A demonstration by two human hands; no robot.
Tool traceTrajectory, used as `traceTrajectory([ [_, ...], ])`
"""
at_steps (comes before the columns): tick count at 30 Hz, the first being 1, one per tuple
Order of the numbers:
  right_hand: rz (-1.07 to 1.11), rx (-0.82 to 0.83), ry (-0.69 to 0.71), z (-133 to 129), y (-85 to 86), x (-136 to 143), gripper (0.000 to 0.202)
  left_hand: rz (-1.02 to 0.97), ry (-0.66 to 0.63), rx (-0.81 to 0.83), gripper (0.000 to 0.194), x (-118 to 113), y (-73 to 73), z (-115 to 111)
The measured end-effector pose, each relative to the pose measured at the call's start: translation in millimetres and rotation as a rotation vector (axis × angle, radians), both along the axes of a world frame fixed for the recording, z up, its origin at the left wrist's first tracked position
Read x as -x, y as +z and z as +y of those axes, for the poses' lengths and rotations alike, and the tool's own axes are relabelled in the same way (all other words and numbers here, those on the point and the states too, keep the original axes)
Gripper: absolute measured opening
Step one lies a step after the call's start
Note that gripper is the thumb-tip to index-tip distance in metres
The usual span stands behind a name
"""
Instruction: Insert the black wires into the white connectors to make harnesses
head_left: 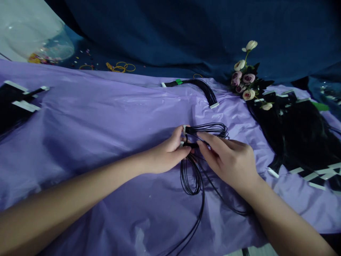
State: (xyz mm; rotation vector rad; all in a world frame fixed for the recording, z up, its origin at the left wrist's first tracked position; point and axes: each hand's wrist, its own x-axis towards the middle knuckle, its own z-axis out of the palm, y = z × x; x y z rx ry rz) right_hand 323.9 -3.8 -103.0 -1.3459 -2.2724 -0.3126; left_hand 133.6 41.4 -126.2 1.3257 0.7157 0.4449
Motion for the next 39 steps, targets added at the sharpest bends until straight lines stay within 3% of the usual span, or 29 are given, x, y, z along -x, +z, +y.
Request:
traceTrajectory([
  [3, -0.122, -0.116, 0.067, 1.8, 0.7, -2.8, 0.027, -0.004, -0.002, -0.031, 0.044, -0.1, -1.0, -0.1],
  [6, -0.16, -0.151, 0.085, 3.8, 0.9, -3.9, 0.019, 0.002, -0.007, -0.047, 0.042, 0.0, -0.7, -0.1],
  [13, -0.151, -0.175, 0.04, 8.1, -2.4, 3.1, 0.005, -0.001, 0.008, -0.059, 0.04, 0.4, 1.6, -0.3],
  [20, -0.104, -0.162, -0.036, 8.8, -5.8, 10.2, 0.01, -0.027, 0.014, -0.083, 0.039, 0.4, 0.3, -0.1],
  [28, -0.086, -0.158, -0.011, 11.1, -4.5, 9.0, 0.009, -0.023, -0.01, -0.087, 0.032, 0.2, -1.5, 0.5],
  [39, -0.108, -0.159, 0.019, 13.9, -10.0, 8.4, 0.006, -0.04, 0.004, 0.035, 0.022, 0.6, -4.1, 1.4],
])
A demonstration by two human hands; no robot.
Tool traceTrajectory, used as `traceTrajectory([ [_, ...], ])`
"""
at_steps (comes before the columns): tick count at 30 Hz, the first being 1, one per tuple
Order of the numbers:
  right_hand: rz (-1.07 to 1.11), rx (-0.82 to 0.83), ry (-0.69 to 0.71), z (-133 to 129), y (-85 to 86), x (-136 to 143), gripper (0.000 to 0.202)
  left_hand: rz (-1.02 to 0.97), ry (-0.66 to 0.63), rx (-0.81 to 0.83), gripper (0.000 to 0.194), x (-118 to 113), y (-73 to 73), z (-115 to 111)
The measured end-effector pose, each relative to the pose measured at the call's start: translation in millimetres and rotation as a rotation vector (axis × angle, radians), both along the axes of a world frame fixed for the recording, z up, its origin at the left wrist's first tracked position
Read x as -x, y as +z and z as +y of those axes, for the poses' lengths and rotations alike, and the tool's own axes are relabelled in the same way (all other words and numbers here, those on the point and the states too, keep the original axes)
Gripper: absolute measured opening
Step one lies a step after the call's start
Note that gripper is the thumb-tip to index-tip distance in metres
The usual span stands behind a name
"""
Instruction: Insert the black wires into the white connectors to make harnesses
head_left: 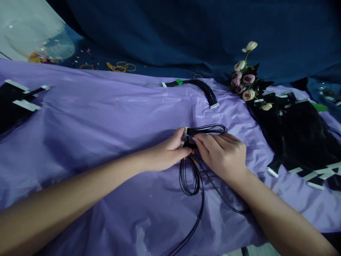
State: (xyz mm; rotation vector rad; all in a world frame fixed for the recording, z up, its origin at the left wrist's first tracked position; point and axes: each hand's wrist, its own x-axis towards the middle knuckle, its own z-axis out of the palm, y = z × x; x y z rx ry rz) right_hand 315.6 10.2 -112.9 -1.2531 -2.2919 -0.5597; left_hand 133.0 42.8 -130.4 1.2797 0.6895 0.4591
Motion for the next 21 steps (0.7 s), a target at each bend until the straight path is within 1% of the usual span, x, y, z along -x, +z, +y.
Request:
traceTrajectory([
  [2, 0.01, 0.015, 0.0, 0.3, -0.2, -0.6, 0.006, -0.014, 0.006, 0.056, 0.023, -0.9, 0.7, 0.6],
  [3, 0.029, 0.037, 0.0, 0.0, 0.2, -1.6, 0.005, -0.034, 0.012, 0.108, 0.022, -1.4, 1.1, 1.0],
  [5, 0.122, 0.132, -0.015, -2.0, 2.5, -6.2, 0.006, -0.093, 0.043, 0.258, 0.021, -2.6, 2.4, 2.1],
  [8, 0.37, 0.38, -0.042, -6.9, 10.7, -20.2, 0.022, -0.165, 0.108, 0.46, 0.021, -3.6, 6.7, 3.8],
  [10, 0.505, 0.577, -0.027, -9.3, 18.7, -32.0, 0.029, -0.176, 0.148, 0.515, 0.022, -3.7, 10.4, 4.9],
  [11, 0.52, 0.667, -0.025, -9.7, 22.9, -37.6, 0.028, -0.174, 0.163, 0.529, 0.022, -3.5, 12.0, 5.4],
  [13, 0.47, 0.85, -0.006, -9.2, 30.5, -46.6, 0.019, -0.169, 0.192, 0.55, 0.023, -2.9, 13.6, 6.3],
  [15, 0.449, 0.992, 0.022, -7.4, 35.4, -52.1, 0.018, -0.173, 0.208, 0.568, 0.024, -2.0, 12.9, 7.3],
  [16, 0.464, 1.035, 0.036, -6.4, 36.7, -53.5, 0.02, -0.18, 0.212, 0.573, 0.026, -1.4, 11.9, 7.8],
  [18, 0.532, 1.052, 0.04, -4.5, 37.0, -54.9, 0.023, -0.177, 0.193, 0.57, 0.03, -0.2, 9.6, 9.2],
  [21, 0.668, 0.939, -0.017, -2.1, 33.9, -54.6, 0.023, -0.141, 0.154, 0.551, 0.033, 1.0, 8.1, 10.9],
])
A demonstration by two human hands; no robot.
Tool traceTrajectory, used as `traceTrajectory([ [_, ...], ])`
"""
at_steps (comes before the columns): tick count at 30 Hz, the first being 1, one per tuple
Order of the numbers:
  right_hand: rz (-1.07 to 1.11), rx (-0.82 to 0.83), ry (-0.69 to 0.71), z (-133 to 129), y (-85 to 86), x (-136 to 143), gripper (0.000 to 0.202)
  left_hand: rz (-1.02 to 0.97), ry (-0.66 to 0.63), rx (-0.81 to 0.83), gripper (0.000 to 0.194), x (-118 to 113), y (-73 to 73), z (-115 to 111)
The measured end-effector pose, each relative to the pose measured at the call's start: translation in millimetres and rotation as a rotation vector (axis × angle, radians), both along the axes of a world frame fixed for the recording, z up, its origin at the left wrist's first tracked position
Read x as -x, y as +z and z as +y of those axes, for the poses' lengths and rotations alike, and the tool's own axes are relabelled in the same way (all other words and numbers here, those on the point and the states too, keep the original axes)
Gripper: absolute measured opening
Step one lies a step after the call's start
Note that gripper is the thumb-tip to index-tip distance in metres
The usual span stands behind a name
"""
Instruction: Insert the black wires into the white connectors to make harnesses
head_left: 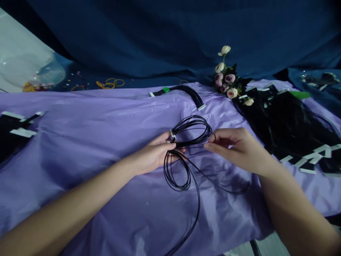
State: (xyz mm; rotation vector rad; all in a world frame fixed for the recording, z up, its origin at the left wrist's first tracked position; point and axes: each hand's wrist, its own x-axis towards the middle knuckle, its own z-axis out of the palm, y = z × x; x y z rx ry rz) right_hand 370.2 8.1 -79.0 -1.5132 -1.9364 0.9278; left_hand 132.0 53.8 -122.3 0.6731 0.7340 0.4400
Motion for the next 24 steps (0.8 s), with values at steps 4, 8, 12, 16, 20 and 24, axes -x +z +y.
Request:
traceTrajectory([
  [4, 0.003, -0.148, -0.173, 2.9, -7.1, 2.4, 0.023, 0.037, -0.03, -0.001, 0.036, 0.0, 2.9, 0.6],
  [8, -0.087, -0.281, -0.233, 5.0, -12.4, 5.4, 0.021, 0.017, -0.032, 0.024, 0.045, 0.0, 5.7, 1.5],
  [12, -0.055, -0.287, -0.266, 2.1, -9.7, 7.4, 0.02, -0.036, -0.061, 0.043, 0.052, 2.1, 3.4, 3.4],
  [16, 0.066, -0.137, -0.242, -7.8, 1.6, 8.2, 0.029, -0.119, -0.091, 0.037, 0.049, 5.1, -1.1, 5.0],
  [20, 0.106, 0.19, 0.103, -16.6, 10.0, 10.9, 0.025, -0.163, -0.113, 0.021, 0.048, 6.8, -2.0, 5.5],
  [24, 0.149, 0.306, 0.25, -18.6, 8.1, 16.2, 0.017, -0.206, -0.12, 0.013, 0.046, 6.9, 0.1, 4.5],
])
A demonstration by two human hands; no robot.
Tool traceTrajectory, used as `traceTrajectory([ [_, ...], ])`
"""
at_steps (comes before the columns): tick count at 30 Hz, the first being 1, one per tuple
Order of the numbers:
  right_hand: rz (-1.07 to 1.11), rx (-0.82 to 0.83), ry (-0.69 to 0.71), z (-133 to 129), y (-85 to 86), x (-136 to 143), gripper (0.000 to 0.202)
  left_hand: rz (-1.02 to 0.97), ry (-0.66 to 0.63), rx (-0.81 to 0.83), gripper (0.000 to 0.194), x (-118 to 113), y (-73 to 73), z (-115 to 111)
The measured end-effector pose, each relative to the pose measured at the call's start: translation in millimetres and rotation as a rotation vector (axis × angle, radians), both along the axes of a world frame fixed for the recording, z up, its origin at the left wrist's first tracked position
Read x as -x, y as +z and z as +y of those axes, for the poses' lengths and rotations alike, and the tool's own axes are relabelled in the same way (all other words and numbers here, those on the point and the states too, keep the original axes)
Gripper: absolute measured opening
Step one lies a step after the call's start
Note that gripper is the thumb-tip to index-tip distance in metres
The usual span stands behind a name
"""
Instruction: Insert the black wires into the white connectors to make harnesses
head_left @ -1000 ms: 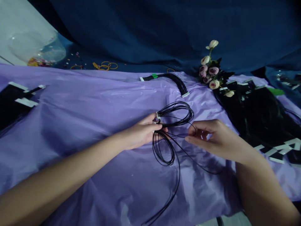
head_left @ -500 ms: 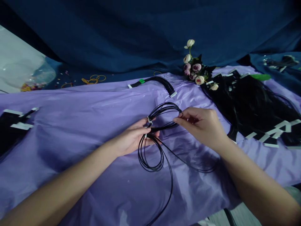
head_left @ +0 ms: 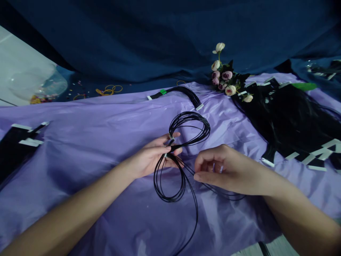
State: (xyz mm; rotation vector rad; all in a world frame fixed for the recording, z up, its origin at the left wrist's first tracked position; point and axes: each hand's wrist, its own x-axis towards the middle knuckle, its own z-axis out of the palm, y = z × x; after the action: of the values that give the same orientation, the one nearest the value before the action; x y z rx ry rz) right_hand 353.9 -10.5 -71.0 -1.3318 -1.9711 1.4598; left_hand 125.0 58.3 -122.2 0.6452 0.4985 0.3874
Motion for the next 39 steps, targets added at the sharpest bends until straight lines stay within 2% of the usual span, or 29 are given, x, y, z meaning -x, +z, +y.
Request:
traceTrajectory([
  [7, 0.035, 0.134, 0.036, -0.6, -5.5, 6.3, 0.013, -0.052, -0.035, -0.03, 0.045, -0.3, 2.6, -0.1],
  [10, 0.086, 0.191, -0.054, -0.5, -3.9, 4.5, 0.011, -0.077, -0.042, -0.039, 0.042, -0.4, 1.7, 0.4],
  [13, 0.246, 0.282, -0.165, 0.1, 1.9, -6.2, 0.021, -0.053, -0.022, -0.047, 0.044, -0.2, -0.3, 0.3],
  [16, 0.482, 0.374, -0.099, -1.0, 12.4, -21.5, 0.012, -0.016, 0.032, -0.046, 0.047, -0.1, -1.0, -0.3],
  [19, 0.697, 0.294, -0.108, -3.8, 23.1, -32.9, 0.01, 0.016, 0.079, -0.024, 0.048, -0.6, 1.0, -1.2],
  [21, 0.739, 0.23, -0.167, -5.3, 26.2, -37.2, 0.019, 0.048, 0.106, 0.002, 0.048, -1.1, 2.3, -1.8],
  [24, 0.564, -0.012, -0.355, -5.3, 21.7, -40.2, 0.041, 0.089, 0.134, 0.042, 0.047, -1.7, 1.8, -2.3],
  [27, 0.364, -0.302, -0.553, -2.4, 14.0, -37.4, 0.046, 0.09, 0.133, 0.055, 0.044, -2.5, -0.1, -2.7],
  [29, 0.38, -0.329, -0.66, 1.5, 13.2, -30.8, 0.039, 0.094, 0.131, 0.047, 0.042, -3.6, 0.1, -3.2],
  [32, 0.541, -0.27, -0.796, 8.8, 18.4, -17.5, 0.031, 0.126, 0.132, 0.033, 0.04, -5.4, 2.6, -4.4],
  [35, 0.644, -0.281, -0.793, 12.6, 20.3, -10.0, 0.03, 0.149, 0.122, 0.022, 0.039, -6.3, 3.3, -5.3],
  [39, 0.67, -0.305, -0.545, 7.9, 8.8, -11.0, 0.024, 0.162, 0.112, -0.013, 0.032, -6.1, -1.0, -5.9],
])
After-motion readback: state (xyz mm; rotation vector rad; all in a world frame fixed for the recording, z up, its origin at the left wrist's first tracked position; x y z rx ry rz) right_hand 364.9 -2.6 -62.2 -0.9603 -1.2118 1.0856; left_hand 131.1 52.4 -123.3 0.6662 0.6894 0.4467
